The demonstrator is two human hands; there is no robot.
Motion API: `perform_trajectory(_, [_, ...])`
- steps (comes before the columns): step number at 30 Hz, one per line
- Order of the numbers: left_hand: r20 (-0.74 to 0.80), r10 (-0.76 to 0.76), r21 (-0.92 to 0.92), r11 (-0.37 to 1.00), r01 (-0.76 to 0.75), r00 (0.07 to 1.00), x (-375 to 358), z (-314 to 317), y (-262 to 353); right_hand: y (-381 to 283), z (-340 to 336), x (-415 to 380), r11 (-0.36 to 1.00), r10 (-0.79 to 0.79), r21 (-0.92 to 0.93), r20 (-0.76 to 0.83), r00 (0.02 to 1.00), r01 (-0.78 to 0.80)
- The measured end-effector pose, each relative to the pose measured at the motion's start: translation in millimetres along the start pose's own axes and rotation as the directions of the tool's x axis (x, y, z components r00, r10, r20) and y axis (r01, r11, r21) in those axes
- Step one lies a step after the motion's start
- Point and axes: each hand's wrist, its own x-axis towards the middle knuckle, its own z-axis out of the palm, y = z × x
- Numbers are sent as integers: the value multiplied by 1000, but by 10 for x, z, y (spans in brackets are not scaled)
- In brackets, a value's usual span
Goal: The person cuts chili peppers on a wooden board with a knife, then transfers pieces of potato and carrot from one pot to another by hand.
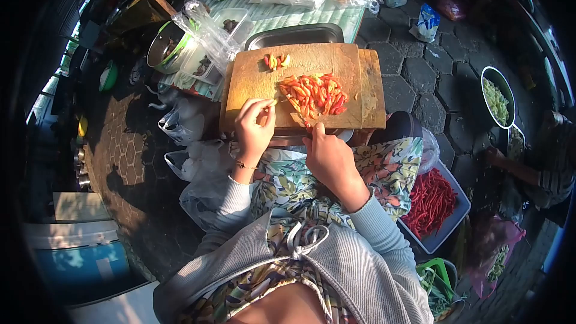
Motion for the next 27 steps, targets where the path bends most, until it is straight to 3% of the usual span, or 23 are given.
perform_trajectory(7, [28, 139, 132, 981, -141, 990, -67, -35, -74, -196, 110, 42, 999, 1, -44, -17, 1000, -2])
perform_trajectory(11, [4, -8, 8, 1000, 8, 1000, -95, -23, -121, -220, 170, 76, 999, -14, -31, -28, 1000, 13])
perform_trajectory(13, [24, -186, -120, 975, 188, 982, -101, -1, -128, -236, 175, 95, 999, -19, -31, -29, 999, 18])
perform_trajectory(27, [5, -267, -106, 958, 266, 964, -115, 47, -131, -337, 244, 134, 998, 54, -20, 69, 996, -53])
